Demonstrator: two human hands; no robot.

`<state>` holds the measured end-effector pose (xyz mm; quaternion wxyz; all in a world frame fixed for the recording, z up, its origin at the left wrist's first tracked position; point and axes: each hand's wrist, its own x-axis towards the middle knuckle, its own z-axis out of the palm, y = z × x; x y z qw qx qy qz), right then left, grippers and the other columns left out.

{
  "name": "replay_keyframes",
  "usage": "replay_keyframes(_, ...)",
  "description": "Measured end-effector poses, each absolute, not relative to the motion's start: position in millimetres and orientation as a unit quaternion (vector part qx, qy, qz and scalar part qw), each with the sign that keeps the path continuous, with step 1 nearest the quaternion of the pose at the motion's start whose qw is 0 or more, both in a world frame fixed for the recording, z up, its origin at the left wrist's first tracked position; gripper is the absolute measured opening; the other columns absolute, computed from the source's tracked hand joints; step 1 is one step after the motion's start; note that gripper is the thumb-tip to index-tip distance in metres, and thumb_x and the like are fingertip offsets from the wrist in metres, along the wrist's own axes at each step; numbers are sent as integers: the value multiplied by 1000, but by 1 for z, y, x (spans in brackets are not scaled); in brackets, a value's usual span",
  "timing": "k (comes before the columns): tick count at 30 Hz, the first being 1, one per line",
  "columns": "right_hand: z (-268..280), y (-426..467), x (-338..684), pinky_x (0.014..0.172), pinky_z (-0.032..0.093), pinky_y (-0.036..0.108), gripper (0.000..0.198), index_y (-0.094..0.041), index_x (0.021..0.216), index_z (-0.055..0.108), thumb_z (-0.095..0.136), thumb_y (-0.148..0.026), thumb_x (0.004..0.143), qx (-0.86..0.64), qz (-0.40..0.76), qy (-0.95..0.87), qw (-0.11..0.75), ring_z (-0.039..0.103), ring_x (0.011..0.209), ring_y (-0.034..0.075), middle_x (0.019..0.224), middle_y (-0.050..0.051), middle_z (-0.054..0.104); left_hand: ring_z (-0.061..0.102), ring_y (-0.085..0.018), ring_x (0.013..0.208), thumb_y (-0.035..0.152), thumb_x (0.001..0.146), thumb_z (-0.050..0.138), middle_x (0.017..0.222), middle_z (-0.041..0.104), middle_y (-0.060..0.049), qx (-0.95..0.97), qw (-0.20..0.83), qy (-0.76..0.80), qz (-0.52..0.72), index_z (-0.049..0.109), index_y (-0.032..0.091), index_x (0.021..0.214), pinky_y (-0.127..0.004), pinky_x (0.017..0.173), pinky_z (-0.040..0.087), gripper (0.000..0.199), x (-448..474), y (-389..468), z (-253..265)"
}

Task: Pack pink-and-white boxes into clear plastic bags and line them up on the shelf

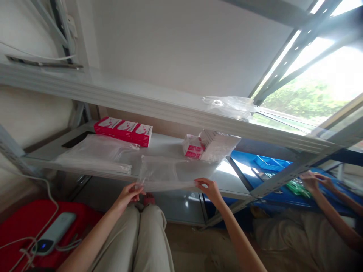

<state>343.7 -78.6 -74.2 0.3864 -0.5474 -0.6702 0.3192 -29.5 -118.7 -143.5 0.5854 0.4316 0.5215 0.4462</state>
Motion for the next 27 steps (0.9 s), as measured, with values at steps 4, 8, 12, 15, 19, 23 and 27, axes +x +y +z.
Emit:
replay_keyframes(4, -79, -85, 368, 72, 50, 36, 10, -20, 67, 73, 67, -28, 67, -559, 310, -698, 323, 65, 70, 23, 69, 6, 71, 52, -8, 46, 53, 63, 75, 75, 72, -10, 420, 593, 508, 461, 63, 12, 92, -19, 44, 36, 52, -39, -120, -152)
replay_keyframes(8, -65, -68, 365, 78, 50, 37, 20, -19, 80, 73, 60, -34, 74, -564, 252, -707, 344, 66, 76, 23, 82, 7, 73, 54, -9, 47, 55, 60, 77, 76, 72, -9, 422, 606, 509, 441, 64, 12, 94, -20, 46, 38, 56, -39, -126, -153)
replay_keyframes(12, -47, -19, 294, 92, 46, 39, 28, -20, 100, 69, 52, -36, 85, -509, 195, -767, 338, 63, 99, 23, 104, 9, 70, 55, -10, 46, 57, 53, 80, 72, 71, -8, 419, 613, 503, 442, 65, 11, 91, -22, 47, 40, 61, -35, -127, -154)
replay_keyframes(15, -49, 21, 218, 97, 44, 35, 38, -18, 116, 63, 58, -37, 83, -464, 226, -812, 272, 59, 111, 22, 121, 10, 64, 53, -10, 42, 58, 50, 81, 69, 70, -7, 422, 619, 492, 443, 65, 10, 96, -22, 44, 39, 68, -33, -123, -159)
replay_keyframes(19, -59, 60, 142, 95, 44, 29, 32, -22, 110, 67, 64, -34, 80, -432, 281, -836, 189, 60, 110, 20, 117, 6, 66, 52, -11, 40, 60, 49, 79, 56, 63, -1, 432, 621, 485, 438, 65, 10, 96, -21, 41, 36, 70, -33, -118, -166)
replay_keyframes(23, -55, 81, 115, 78, 48, 25, 30, -20, 100, 71, 68, -24, 70, -437, 369, -816, 81, 66, 87, 17, 96, 5, 73, 50, -10, 39, 67, 50, 75, 56, 59, 1, 416, 620, 490, 450, 63, 12, 84, -21, 40, 34, 65, -37, -119, -167)
replay_keyframes(27, -47, 85, 117, 70, 47, 24, 16, -15, 76, 74, 66, -26, 68, -453, 361, -812, 73, 64, 74, 16, 78, 5, 72, 45, -8, 41, 70, 61, 67, 56, 55, 2, 431, 591, 484, 480, 59, 14, 70, -21, 42, 32, 58, -47, -123, -174)
